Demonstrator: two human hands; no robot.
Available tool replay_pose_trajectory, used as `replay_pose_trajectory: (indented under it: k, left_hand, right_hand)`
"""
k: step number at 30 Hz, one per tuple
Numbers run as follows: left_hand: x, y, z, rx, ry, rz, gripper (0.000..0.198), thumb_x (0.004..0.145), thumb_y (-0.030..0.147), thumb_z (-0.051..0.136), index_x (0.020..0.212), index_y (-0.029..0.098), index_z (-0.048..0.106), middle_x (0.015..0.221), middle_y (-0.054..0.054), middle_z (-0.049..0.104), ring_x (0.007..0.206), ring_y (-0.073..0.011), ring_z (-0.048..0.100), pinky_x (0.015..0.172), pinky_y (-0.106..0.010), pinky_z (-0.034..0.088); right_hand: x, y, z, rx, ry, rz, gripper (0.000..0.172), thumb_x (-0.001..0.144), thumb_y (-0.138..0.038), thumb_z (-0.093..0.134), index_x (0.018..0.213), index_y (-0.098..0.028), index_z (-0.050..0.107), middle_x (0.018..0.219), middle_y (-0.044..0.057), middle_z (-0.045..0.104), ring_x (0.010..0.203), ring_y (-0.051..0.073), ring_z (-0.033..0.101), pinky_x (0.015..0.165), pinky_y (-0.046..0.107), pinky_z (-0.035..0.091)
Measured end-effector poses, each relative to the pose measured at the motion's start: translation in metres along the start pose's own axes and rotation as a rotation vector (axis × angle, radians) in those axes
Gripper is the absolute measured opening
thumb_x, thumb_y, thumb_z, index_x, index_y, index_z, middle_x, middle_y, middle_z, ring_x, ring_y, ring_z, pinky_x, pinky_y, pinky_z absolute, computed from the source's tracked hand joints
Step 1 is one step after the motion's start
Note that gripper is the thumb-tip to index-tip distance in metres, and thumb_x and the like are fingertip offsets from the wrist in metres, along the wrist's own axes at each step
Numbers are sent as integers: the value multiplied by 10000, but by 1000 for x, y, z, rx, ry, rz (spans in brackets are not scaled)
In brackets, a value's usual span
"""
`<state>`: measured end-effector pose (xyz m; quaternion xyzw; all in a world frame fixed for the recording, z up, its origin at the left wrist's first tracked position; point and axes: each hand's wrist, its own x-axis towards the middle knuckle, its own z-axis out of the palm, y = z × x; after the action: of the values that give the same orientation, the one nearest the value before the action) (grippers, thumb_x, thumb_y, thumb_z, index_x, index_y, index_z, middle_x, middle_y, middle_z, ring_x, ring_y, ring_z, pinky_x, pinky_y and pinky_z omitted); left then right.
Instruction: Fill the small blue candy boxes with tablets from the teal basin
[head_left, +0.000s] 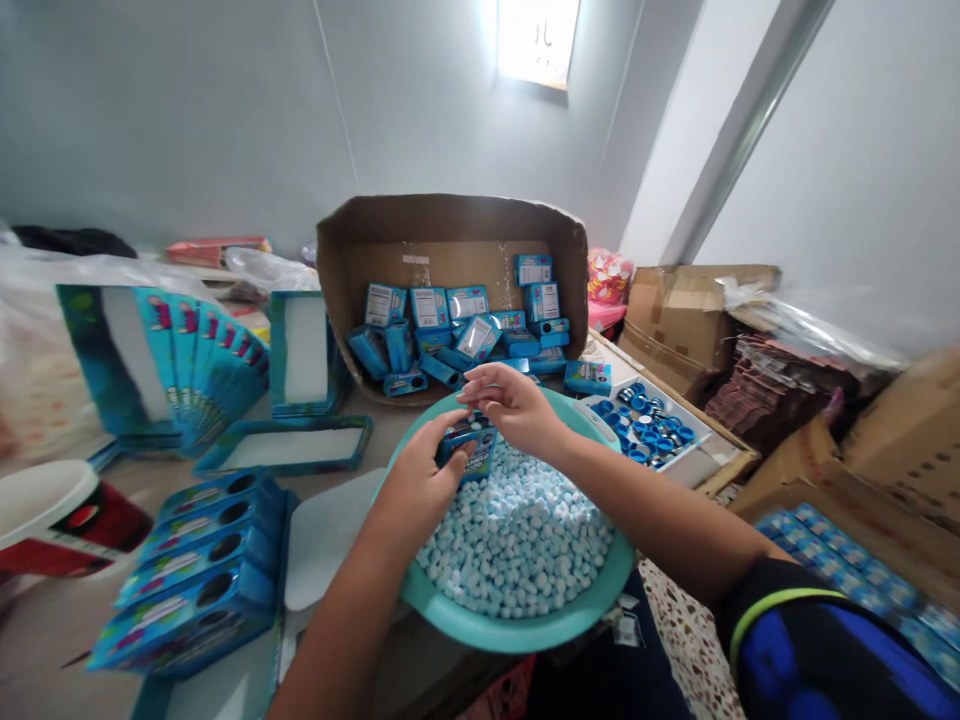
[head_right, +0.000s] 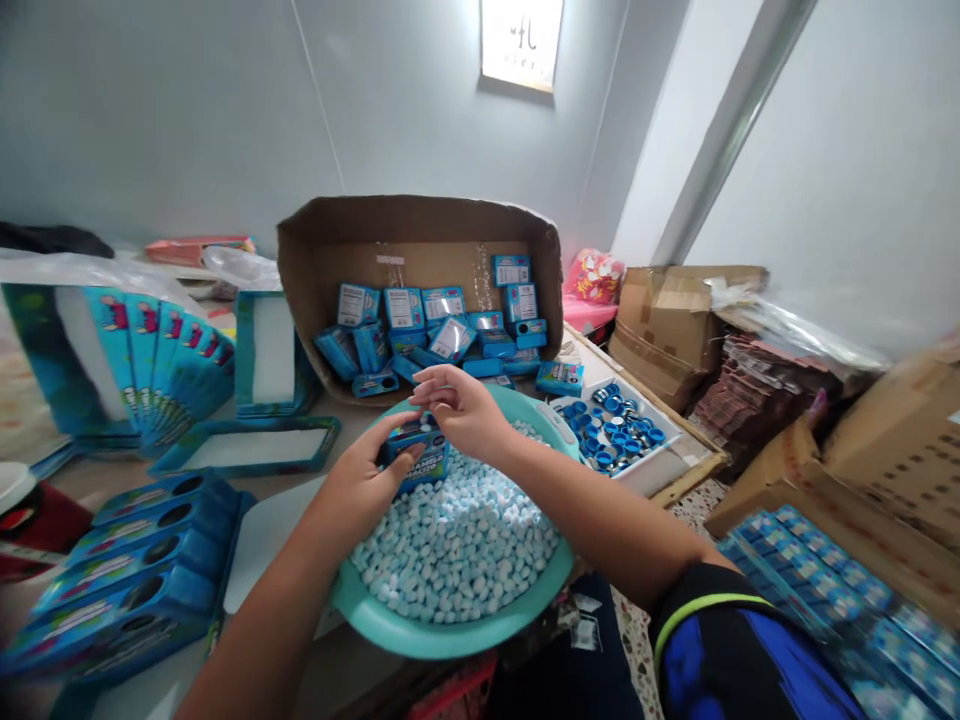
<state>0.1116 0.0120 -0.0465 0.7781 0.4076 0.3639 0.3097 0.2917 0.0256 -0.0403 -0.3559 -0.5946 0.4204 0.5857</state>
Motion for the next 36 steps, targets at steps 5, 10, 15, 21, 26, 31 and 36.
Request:
replay_pose_trajectory:
  k: [5, 10, 15, 21, 26, 31, 36]
  left_hand:
    - [2, 3, -2, 12, 0, -42, 504, 898, 468, 592, 1287, 158, 671, 1311, -140, 699, 1230, -329, 650, 1120, -514, 491]
    - [2, 4, -1, 7, 12, -60, 451, 900, 451, 592, 1250, 183, 686, 1264, -123, 717, 1207, -315, 660, 1119, -503, 493]
    - [1, 4, -2, 67, 7, 16, 424, 922, 427, 527, 1240, 194, 685, 1257, -120, 693, 1215, -310, 642, 1094, -494, 500]
    - [-1, 4, -3, 84, 18, -9, 433, 949, 456, 494, 1272, 219, 658, 1269, -118, 660, 1213, -315, 633, 1078, -519, 498]
    - [-1, 5, -3, 73, 62, 1, 370, 939, 434, 515, 1212, 233, 662, 1244, -106, 638, 1187, -307, 634, 1063, -500, 508]
    - [0, 5, -4, 65, 68, 25, 322, 925, 430, 525, 1113, 232, 697, 1219, -102, 627, 1182, -300, 631, 1073, -488, 501]
    - [1, 5, -4, 75, 22, 25, 338, 936, 447, 517, 1131, 237, 696, 1221, -95, 644, 1198, -299, 631, 1086, -486, 495]
  right_hand:
    - [5, 5, -3, 33, 22, -12, 392, 688, -97, 543, 1048, -235, 611, 991, 11, 674, 1010, 185, 730, 995, 390, 576]
    - [5, 0, -8, -163, 29, 52, 317, 675, -32, 549, 918, -205, 659, 932, 24, 715, 968, 193, 723, 880, 336, 583]
    - [5, -5, -10, -261, 47, 150, 200, 684, -56, 646, 834, -182, 686, 784, 5, 705, 782, 172, 699, 709, 282, 552]
    - [6, -7, -10, -327, 116, 132, 112, 684, -161, 743, 785, -176, 697, 751, -7, 687, 737, 155, 659, 686, 270, 520]
    - [6, -10, -12, -442, 121, 105, 44, 733, -176, 697, 771, -177, 719, 652, -38, 617, 624, 116, 556, 591, 239, 432]
    - [5, -9, -11, -459, 69, 107, 108, 758, -106, 652, 773, -182, 728, 706, -21, 678, 629, 112, 575, 599, 240, 438]
    - [6, -9, -10, -521, 45, 135, 130, 775, -79, 666, 749, -184, 739, 732, -8, 707, 673, 126, 616, 635, 247, 461]
